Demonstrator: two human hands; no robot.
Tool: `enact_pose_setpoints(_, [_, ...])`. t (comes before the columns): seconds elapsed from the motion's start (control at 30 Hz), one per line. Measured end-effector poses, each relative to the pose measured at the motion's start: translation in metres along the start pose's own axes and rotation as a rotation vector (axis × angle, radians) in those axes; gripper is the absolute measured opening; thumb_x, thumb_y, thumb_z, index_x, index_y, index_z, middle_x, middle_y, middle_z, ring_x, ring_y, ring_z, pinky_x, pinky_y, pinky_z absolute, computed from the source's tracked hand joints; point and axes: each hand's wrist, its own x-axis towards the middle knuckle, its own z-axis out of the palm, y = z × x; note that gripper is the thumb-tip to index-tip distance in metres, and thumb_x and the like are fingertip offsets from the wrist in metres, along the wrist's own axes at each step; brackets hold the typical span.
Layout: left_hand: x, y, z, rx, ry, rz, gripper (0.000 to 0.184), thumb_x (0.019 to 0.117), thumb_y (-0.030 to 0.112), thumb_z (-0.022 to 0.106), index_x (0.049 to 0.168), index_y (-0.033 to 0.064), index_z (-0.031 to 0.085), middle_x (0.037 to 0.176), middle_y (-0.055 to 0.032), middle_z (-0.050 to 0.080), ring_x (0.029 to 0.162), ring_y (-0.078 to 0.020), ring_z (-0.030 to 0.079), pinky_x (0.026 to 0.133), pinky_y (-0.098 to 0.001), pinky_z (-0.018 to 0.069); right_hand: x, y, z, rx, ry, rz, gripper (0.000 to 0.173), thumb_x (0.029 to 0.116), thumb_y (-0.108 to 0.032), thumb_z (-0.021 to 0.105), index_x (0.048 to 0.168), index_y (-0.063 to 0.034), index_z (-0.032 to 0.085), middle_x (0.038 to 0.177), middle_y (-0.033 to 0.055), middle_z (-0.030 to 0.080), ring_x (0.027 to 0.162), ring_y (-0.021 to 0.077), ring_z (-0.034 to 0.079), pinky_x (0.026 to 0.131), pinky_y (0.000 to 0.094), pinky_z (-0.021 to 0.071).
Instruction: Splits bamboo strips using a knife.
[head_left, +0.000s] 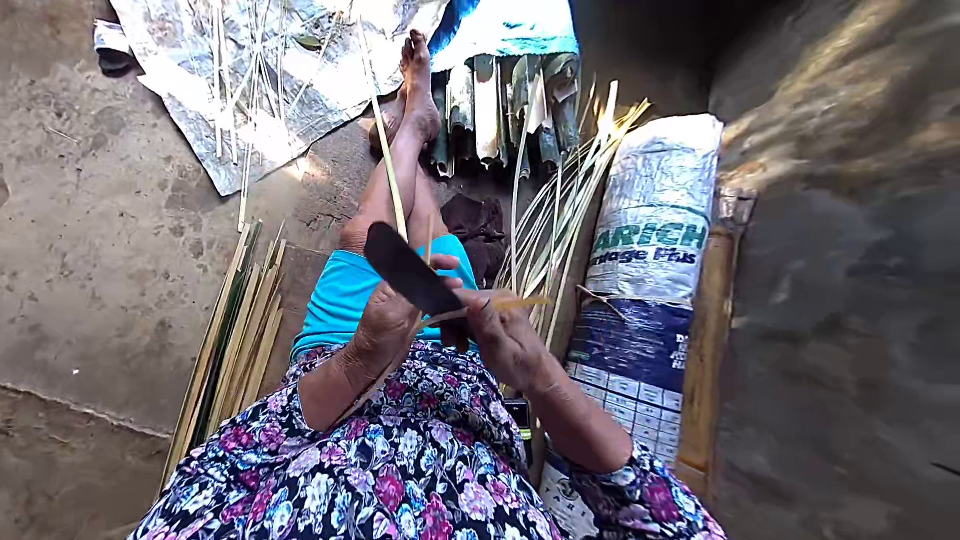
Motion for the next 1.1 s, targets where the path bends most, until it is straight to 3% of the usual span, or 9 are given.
enact_pose_setpoints(0.1, [0.007,0.001,-0.005,-0.017,0.176,-0.003,0.032,0.1088,0.014,0.026,0.109,0.0087,0.058,0.111,-0.0049,0.068,0.091,-0.0128,0.068,0.088,-0.0321,0.0569,-0.008,0.006,0.002,-0.14,-0.113,-0.303,0.077,0.1085,-0.058,0.02,0.082,-0.0035,0.067,0.066,0.004,0.061,0.063,0.0058,0.059,0.058,0.0227,0.0488])
enact_pose_setpoints(0.2, [0.015,0.001,-0.011,-0.071,0.347,0.051,0.029,0.1111,0.017,0.029,0.111,0.0116,0.057,0.105,-0.0026,0.065,0.087,-0.0125,0.066,0.083,-0.0313,0.0568,-0.012,0.007,0.003,-0.219,-0.22,-0.558,0.081,0.1071,-0.062,0.019,0.082,-0.0035,0.069,0.063,0.0096,0.058,0.058,0.0183,0.056,0.053,0.0316,0.042])
enact_pose_setpoints(0.3, [0.018,-0.003,-0.008,-0.102,0.325,0.066,0.027,0.1109,0.017,0.031,0.108,0.0123,0.057,0.107,-0.0032,0.067,0.083,-0.0121,0.067,0.08,-0.0298,0.0577,-0.007,0.014,-0.001,-0.31,-0.192,-0.524,0.076,0.108,-0.059,0.023,0.084,-0.004,0.069,0.065,0.0094,0.061,0.061,0.018,0.058,0.056,0.0307,0.0453])
enact_pose_setpoints(0.43, [0.019,0.0,0.002,-0.125,0.243,0.06,0.033,0.1111,0.02,0.032,0.087,0.0138,0.054,0.06,0.0039,0.055,0.05,-0.0071,0.054,0.062,-0.0262,0.0563,0.005,0.02,0.013,-0.231,-0.23,-0.474,0.046,0.1059,-0.038,0.051,0.084,-0.0016,0.068,0.066,0.0087,0.06,0.06,0.0124,0.058,0.057,0.0236,0.0451])
enact_pose_setpoints(0.57, [0.016,0.019,-0.01,-0.249,0.213,0.028,0.043,0.1123,0.033,0.029,0.081,0.0164,0.052,0.05,0.0079,0.04,0.04,-0.0034,0.042,0.047,-0.018,0.0474,0.004,0.014,0.01,-0.085,-0.339,-0.353,0.04,0.105,-0.033,0.057,0.084,0.0,0.065,0.067,0.0072,0.06,0.063,0.0054,0.056,0.06,0.0171,0.0444])
enact_pose_setpoints(0.83, [0.054,0.059,-0.142,-0.507,0.845,0.306,0.041,0.1122,0.04,0.03,0.08,0.0205,0.046,0.047,0.0112,0.035,0.038,-0.002,0.039,0.047,-0.0173,0.0454,-0.012,-0.022,-0.008,-0.157,-0.719,-0.457,0.045,0.1064,-0.045,0.048,0.083,-0.0105,0.065,0.063,0.004,0.055,0.056,0.017,0.055,0.049,0.0303,0.043])
enact_pose_setpoints(0.9, [0.052,0.059,-0.133,-0.5,0.727,0.296,0.041,0.1123,0.04,0.029,0.081,0.0201,0.048,0.047,0.0119,0.037,0.038,-0.001,0.039,0.046,-0.0164,0.0455,-0.003,-0.019,-0.013,-0.199,-0.617,-0.438,0.04,0.1063,-0.041,0.049,0.086,-0.0102,0.065,0.067,0.0046,0.057,0.061,0.0152,0.058,0.055,0.0275,0.0467])
enact_pose_setpoints(1.0, [0.04,0.052,-0.092,-0.347,0.282,0.212,0.059,0.1098,0.052,0.016,0.081,0.0206,0.056,0.053,0.0091,0.052,0.044,-0.0026,0.051,0.049,-0.0184,0.0502,0.015,-0.012,-0.029,-0.231,-0.393,-0.333,0.032,0.1062,-0.04,0.054,0.099,-0.0112,0.065,0.08,0.0002,0.065,0.076,0.0012,0.064,0.069,0.0159,0.0534])
enact_pose_setpoints(1.1, [0.008,0.039,-0.045,-0.004,-0.161,0.053,0.076,0.1024,0.07,0.015,0.08,0.0186,0.067,0.09,0.0009,0.073,0.088,-0.0133,0.071,0.078,-0.0334,0.0606,0.027,-0.007,-0.057,-0.175,-0.179,-0.2,0.025,0.1026,-0.046,0.058,0.102,-0.024,0.069,0.083,-0.0146,0.069,0.076,-0.0093,0.063,0.069,0.0126,0.0539])
